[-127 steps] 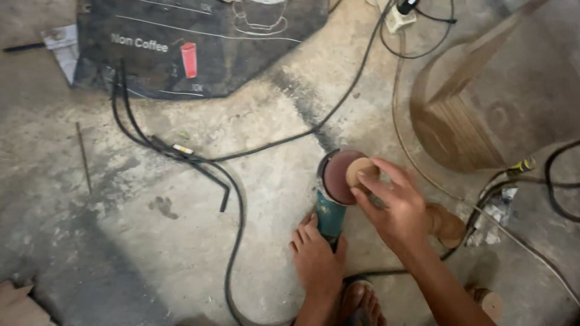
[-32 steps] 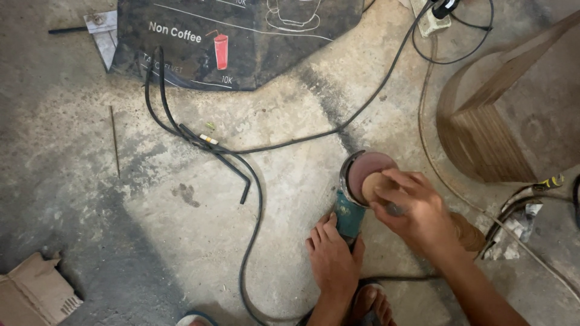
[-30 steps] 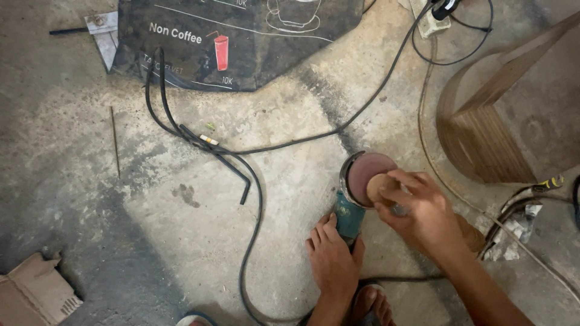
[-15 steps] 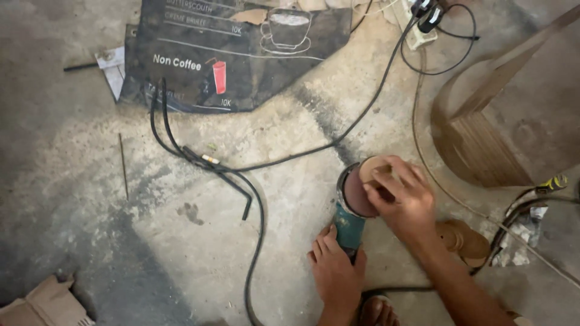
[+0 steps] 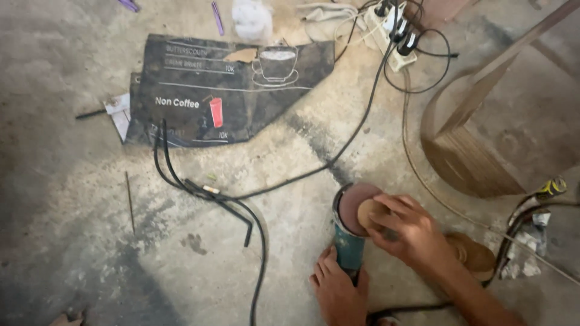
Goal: Sanding the edges of small wooden discs using a power sander
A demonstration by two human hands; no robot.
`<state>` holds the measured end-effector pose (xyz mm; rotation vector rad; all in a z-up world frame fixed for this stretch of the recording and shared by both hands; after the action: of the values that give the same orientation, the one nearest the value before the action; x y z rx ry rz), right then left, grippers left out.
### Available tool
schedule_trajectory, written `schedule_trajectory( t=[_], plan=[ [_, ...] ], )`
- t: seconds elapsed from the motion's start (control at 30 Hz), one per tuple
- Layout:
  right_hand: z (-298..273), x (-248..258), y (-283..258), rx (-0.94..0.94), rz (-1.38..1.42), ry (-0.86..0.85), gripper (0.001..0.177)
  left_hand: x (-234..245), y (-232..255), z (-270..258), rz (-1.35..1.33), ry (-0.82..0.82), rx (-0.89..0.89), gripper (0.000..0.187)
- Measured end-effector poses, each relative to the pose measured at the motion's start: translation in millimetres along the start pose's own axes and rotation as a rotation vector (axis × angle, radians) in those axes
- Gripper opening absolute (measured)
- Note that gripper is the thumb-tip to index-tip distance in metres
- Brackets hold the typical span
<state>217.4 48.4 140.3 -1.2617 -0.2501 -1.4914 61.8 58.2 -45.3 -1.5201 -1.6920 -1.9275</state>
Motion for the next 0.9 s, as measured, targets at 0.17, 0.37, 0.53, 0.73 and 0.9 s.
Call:
schedule_trajectory(
  t=[0.17,0.37,0.53,0.73,0.9],
  plan=[
    [1,1,20,0.063,-0.165,-0.010,0.029,-11,-5,-1,-0.011,-0.006,-0.020,0.077],
    [8,-15,24,0.127,-0.218,0.120,0.028,-20,-12,-1,-0.067,0.014,0.011,0.080],
    [-8,-38,5,0.335,-0.225,0.195,0.016,-11,-9,-1,-0.051,0.049,0.004,0.079],
    [-5,-8,-3,0.091,-0.040,0.063,0.024,-14,-10,0,-0.006,0.051,-0.014,0.079],
    [-13,7,18,0.119,-0.194,-0.047,0.017,-1,-4,0,-0.071,0.102,-0.022,0.078]
  ],
)
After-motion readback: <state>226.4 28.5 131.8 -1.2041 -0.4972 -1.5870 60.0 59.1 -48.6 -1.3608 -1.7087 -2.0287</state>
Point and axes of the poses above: each hand's wrist, its own z-axis towards the middle knuckle, its own x-axis out of the back of the hand, y = z × x, the point moved 9 cm from there along z, towards the middle knuckle, and after that the axes turned 14 degrees about y, right-handed, at the moved point
